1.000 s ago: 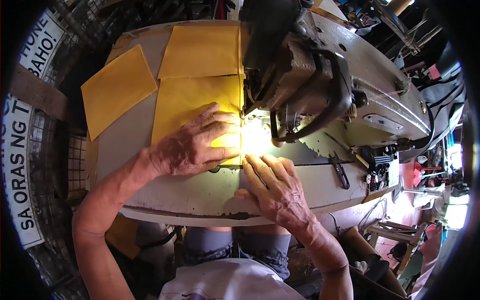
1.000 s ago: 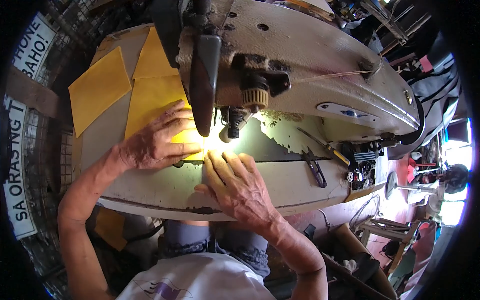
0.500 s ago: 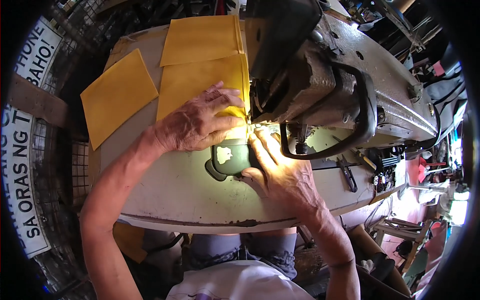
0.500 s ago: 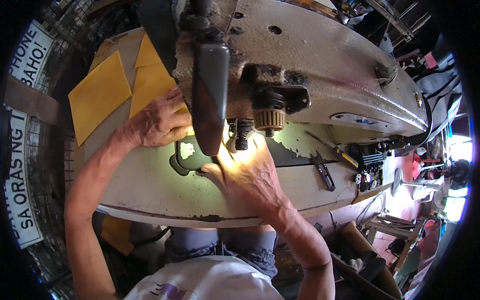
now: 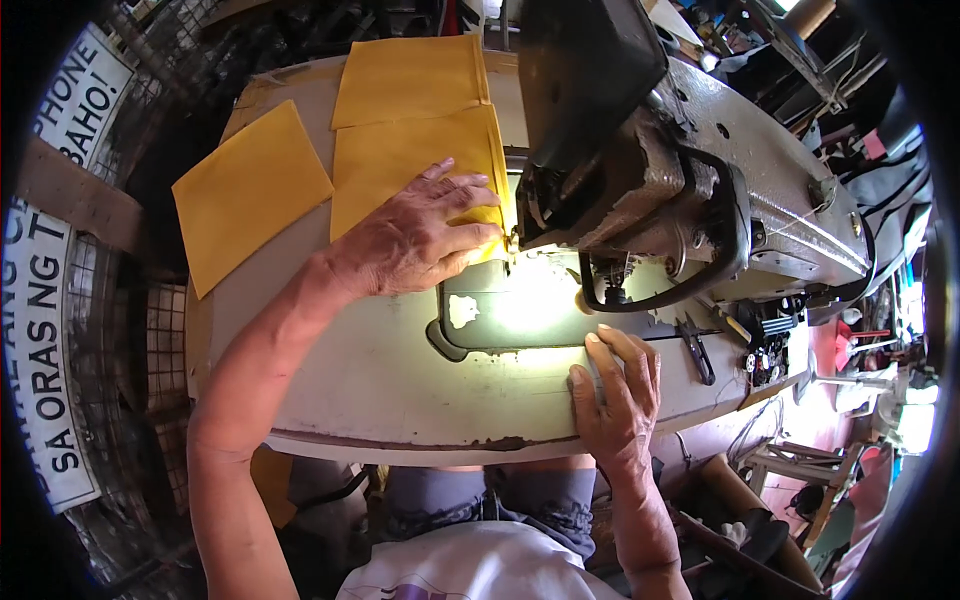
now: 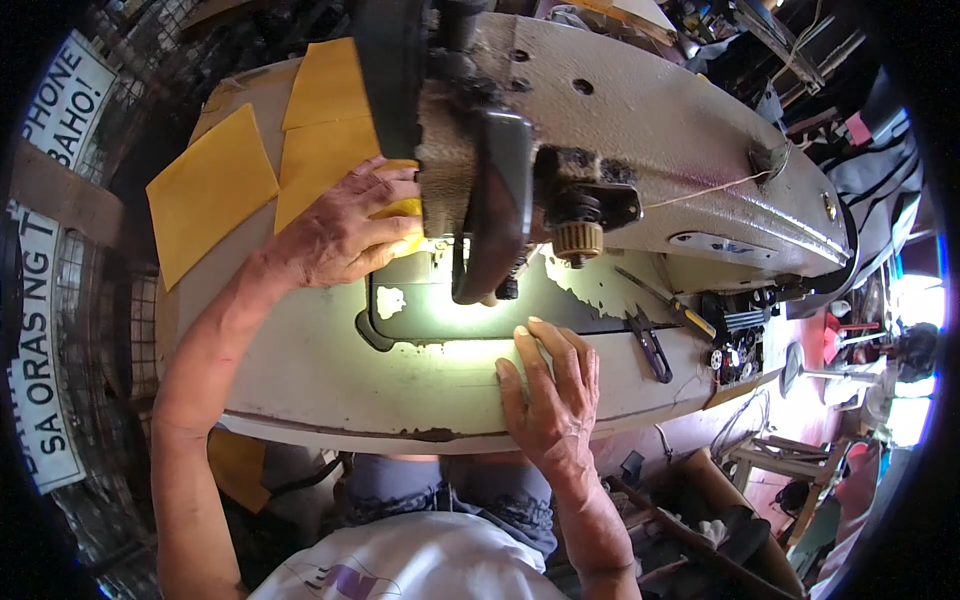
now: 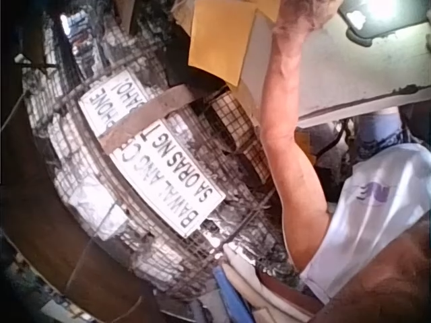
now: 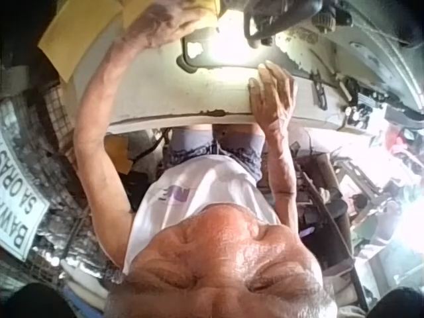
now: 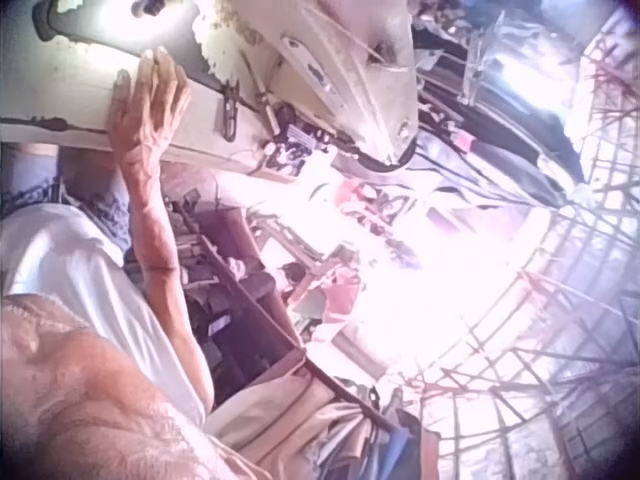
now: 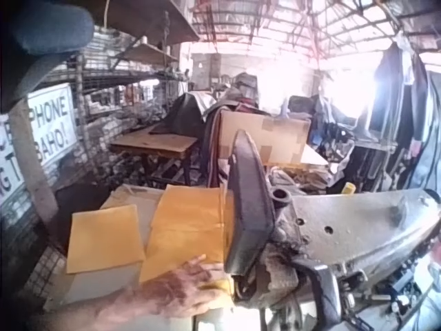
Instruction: Sewing yellow leather panels using an industrial sewing machine in a workshop environment.
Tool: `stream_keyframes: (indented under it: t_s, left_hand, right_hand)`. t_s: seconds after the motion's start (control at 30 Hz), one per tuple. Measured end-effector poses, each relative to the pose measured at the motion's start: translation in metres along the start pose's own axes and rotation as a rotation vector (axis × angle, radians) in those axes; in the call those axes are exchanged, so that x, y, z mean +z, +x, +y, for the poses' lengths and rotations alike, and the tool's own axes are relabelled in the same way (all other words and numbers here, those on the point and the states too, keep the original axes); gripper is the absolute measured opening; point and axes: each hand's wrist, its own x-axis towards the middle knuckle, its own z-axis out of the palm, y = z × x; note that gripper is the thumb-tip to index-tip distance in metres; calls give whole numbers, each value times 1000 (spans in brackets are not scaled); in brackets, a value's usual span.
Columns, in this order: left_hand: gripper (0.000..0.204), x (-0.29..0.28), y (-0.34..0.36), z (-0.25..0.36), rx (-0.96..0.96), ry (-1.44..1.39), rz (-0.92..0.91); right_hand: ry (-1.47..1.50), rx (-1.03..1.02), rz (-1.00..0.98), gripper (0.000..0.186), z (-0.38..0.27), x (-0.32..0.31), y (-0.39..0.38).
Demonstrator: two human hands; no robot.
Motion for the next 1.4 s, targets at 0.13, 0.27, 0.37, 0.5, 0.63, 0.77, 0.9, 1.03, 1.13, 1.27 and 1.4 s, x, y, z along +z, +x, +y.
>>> stream_keyframes:
  t_s: [0.13, 0.27, 0.37, 0.5, 0.63, 0.77, 0.9, 1.03, 1.13, 1.27, 1.4]
  left_hand:
    - [30, 2, -3, 1, -8, 20, 13]
    - [34, 6, -6, -3, -28, 88, 62]
    - [45, 14, 9, -30, -89, 158, 147]
    - [41, 10, 49, -97, -250, 267, 274]
    - [38, 23, 61, -129, -414, 163, 148]
    - [37, 29, 62, -119, -435, 305, 157]
    - [38, 27, 62, -115, -456, 317, 176]
    - [38, 31, 114, -94, -371, 251, 196]
    - [38, 28, 48, -117, -505, 344, 146]
    - [36, 33, 66, -113, -461, 348, 202]
    - [35, 23, 83, -102, -452, 288, 187]
  right_hand:
    - [2, 5, 62, 31, 1, 1, -4]
    - [-122, 121, 182, 34, 30, -17, -20]
    - [-381, 456, 141, 33, 57, -52, -28]
    - [-419, 335, -105, 30, 79, -62, -33]
    - [-296, 137, -136, 29, 51, -52, 4]
    - [-409, -296, -123, 46, 99, -17, 73]
    - [-321, -240, -432, 38, 116, 44, 200]
    - [-280, -387, -172, 27, 112, 128, 390]
    - [-232, -537, -254, 22, 91, 126, 276]
    - [-256, -614, -255, 20, 80, 100, 283]
    - [-300, -651, -201, 19, 87, 86, 284]
